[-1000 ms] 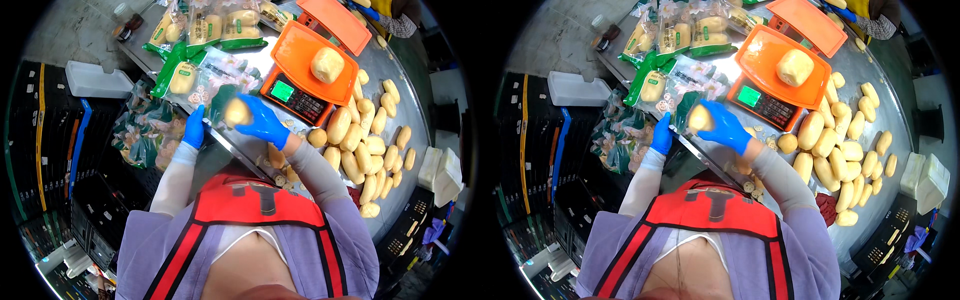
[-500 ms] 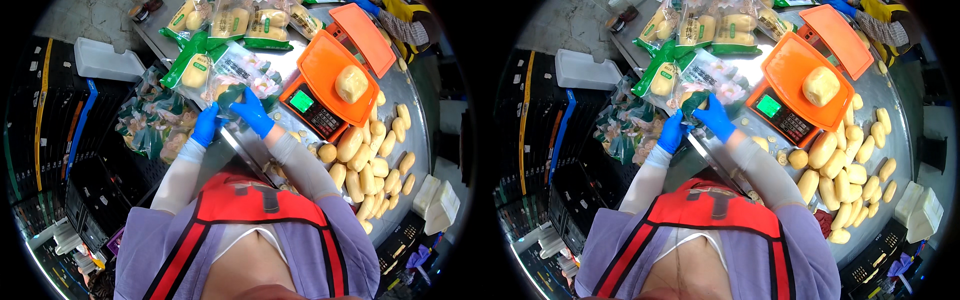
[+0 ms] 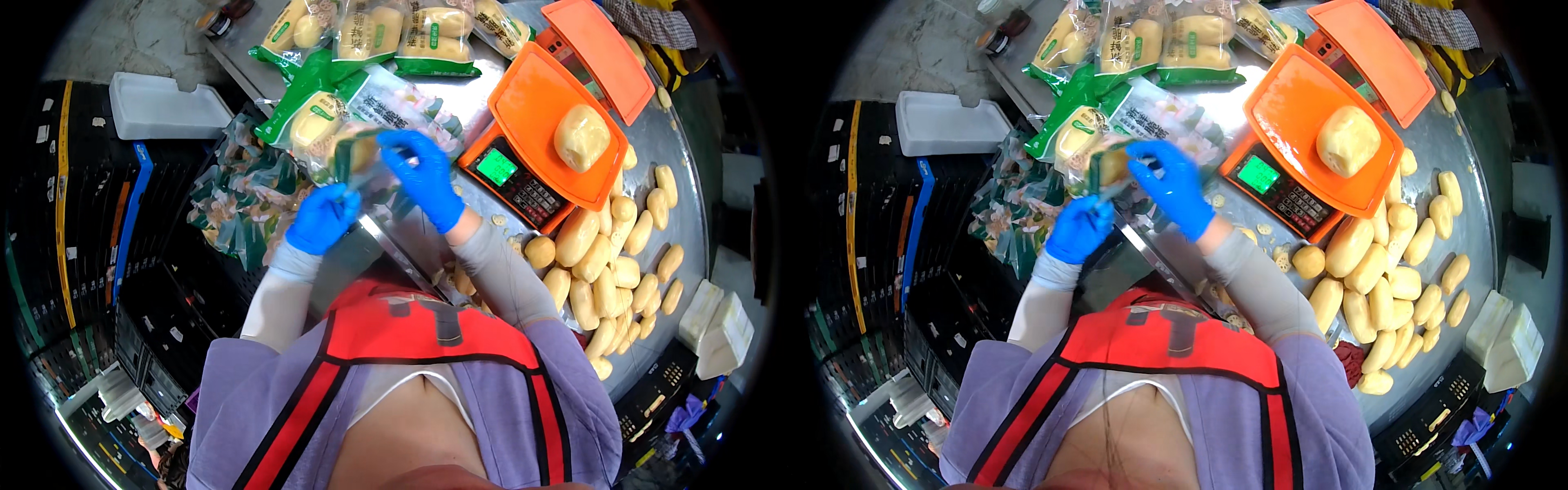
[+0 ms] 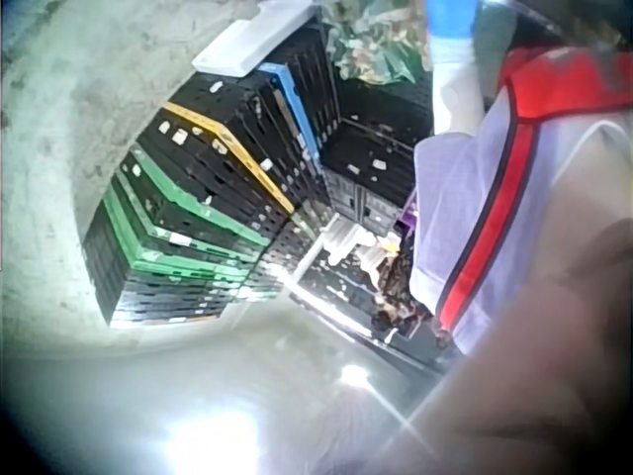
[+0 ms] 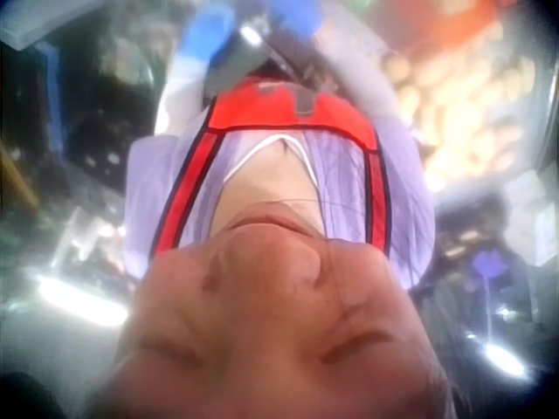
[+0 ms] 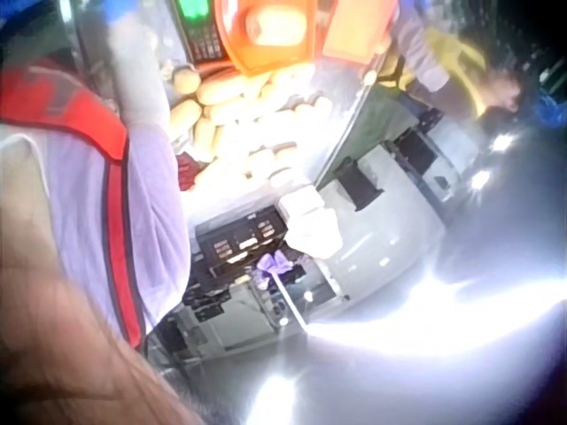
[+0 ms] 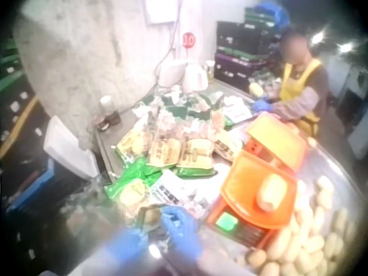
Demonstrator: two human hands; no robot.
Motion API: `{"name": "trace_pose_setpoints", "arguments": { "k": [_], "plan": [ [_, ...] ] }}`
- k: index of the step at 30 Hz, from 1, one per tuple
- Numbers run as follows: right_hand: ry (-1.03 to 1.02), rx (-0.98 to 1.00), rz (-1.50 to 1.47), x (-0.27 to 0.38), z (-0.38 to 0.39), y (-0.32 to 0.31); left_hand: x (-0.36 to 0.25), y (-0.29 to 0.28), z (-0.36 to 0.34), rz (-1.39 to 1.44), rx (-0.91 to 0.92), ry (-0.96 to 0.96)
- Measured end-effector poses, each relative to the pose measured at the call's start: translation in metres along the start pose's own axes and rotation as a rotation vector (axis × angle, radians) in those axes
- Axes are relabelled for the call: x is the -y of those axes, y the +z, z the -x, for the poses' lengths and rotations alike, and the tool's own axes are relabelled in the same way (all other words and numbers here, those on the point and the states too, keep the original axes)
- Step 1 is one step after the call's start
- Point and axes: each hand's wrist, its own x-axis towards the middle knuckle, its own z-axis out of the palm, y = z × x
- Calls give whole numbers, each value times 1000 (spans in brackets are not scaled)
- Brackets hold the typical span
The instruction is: The person weighs peeled lotus roots on a scale, trims the ends using a knife, and places them into plastic bags on a work table.
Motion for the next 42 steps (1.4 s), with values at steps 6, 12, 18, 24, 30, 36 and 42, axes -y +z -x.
{"name": "trace_pose_setpoints", "arguments": {
  "k": [6,12,18,24,30,36,42],
  "plan": [
    [-92,75,-103,45,-14,-27,-52,32,38,193,328,-24],
    [-209,305,-133,52,-26,-11,-58,51,66,22,451,22],
    [-302,214,-97,107,-7,7,-52,62,88,188,146,195],
    [-102,-58,-59,97,5,-2,-52,-3,83,-367,255,643],
    [99,0,-271,127,25,26,-3,55,96,-872,123,863],
    [-74,278,-400,131,33,38,-11,-1,123,-504,-150,798],
    [146,153,-371,114,45,-6,-73,-93,226,-514,-463,1186]
  ]
}}
